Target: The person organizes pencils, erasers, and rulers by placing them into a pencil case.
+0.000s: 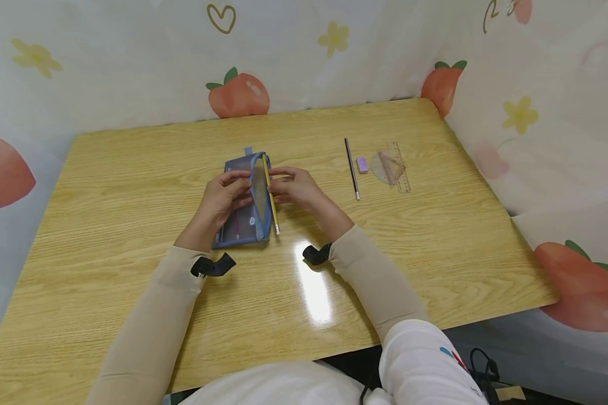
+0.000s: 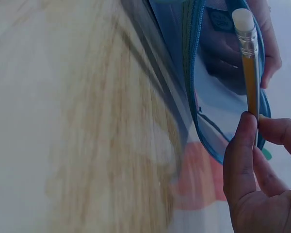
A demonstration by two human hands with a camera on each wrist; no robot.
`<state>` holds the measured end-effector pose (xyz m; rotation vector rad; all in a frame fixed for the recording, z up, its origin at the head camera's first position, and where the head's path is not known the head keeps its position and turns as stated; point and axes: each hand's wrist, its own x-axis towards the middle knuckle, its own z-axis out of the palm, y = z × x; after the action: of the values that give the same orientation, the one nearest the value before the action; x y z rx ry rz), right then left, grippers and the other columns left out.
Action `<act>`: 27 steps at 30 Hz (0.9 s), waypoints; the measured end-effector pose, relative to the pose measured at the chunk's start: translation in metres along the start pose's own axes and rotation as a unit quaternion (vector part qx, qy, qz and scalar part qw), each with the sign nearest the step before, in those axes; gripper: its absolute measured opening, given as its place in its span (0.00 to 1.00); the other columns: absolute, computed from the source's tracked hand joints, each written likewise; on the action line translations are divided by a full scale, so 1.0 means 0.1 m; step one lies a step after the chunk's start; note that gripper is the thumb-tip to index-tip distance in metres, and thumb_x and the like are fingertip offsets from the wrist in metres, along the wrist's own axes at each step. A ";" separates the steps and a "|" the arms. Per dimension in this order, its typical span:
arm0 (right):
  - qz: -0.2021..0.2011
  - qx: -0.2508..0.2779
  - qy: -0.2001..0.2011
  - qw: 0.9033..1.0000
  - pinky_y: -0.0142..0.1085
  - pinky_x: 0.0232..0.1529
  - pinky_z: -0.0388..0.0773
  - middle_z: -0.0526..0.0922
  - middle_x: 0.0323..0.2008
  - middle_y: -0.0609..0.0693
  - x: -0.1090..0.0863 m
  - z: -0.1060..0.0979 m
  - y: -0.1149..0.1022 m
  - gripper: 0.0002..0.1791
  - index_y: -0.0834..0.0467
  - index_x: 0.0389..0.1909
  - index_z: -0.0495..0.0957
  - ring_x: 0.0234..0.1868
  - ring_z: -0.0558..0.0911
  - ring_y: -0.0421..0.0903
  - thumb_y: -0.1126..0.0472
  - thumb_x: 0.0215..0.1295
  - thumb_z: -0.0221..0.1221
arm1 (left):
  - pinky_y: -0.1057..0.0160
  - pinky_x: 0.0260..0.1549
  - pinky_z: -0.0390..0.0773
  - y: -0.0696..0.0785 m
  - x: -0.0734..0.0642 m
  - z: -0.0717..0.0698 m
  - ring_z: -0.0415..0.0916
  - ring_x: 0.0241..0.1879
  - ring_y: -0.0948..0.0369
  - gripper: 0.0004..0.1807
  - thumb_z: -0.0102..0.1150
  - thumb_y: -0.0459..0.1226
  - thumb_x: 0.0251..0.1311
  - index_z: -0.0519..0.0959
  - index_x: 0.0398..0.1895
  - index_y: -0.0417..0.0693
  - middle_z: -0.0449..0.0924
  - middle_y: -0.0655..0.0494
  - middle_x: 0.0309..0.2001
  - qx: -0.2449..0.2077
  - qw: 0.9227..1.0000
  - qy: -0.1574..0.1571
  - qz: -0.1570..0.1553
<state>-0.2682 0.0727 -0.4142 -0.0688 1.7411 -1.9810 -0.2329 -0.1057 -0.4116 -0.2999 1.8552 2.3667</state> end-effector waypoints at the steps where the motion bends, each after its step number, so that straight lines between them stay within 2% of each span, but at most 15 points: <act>1: 0.001 0.001 0.001 1.000 0.42 0.38 0.80 0.76 0.40 0.60 0.00 0.01 0.00 0.23 0.64 0.55 0.69 0.32 0.78 0.48 0.74 0.57 0.56 | 0.65 0.27 0.82 0.00 0.00 0.01 0.74 0.25 0.63 0.13 0.56 0.28 0.53 0.76 0.43 0.39 0.75 0.52 0.32 0.000 1.000 0.000 0.000; 8: -0.004 -0.012 0.014 1.000 0.41 0.35 0.81 0.77 0.37 0.58 0.04 0.05 0.01 0.22 0.64 0.54 0.70 0.31 0.79 0.47 0.74 0.57 0.56 | 0.64 0.28 0.82 -0.01 0.00 0.03 0.74 0.26 0.62 0.14 0.57 0.28 0.53 0.76 0.44 0.38 0.75 0.52 0.33 0.005 1.000 -0.005 -0.003; 18: 0.001 -0.017 0.022 1.000 0.44 0.41 0.80 0.76 0.44 0.62 0.10 0.12 0.07 0.22 0.63 0.55 0.69 0.35 0.79 0.48 0.73 0.58 0.56 | 0.62 0.29 0.82 -0.02 0.00 0.06 0.74 0.26 0.62 0.12 0.57 0.28 0.52 0.77 0.43 0.39 0.75 0.51 0.33 0.006 1.000 -0.005 -0.007; 27: -0.008 -0.022 0.030 0.999 0.44 0.39 0.80 0.76 0.39 0.59 0.12 0.20 0.13 0.21 0.65 0.54 0.70 0.30 0.80 0.47 0.73 0.57 0.56 | 0.62 0.28 0.82 -0.03 -0.01 0.07 0.75 0.27 0.61 0.12 0.57 0.28 0.53 0.77 0.43 0.40 0.76 0.51 0.34 0.012 1.000 -0.001 -0.008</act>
<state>-0.2676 0.0491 -0.4261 -0.0378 1.8283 -1.9754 -0.2322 -0.0985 -0.4127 -0.3080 1.8710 2.3310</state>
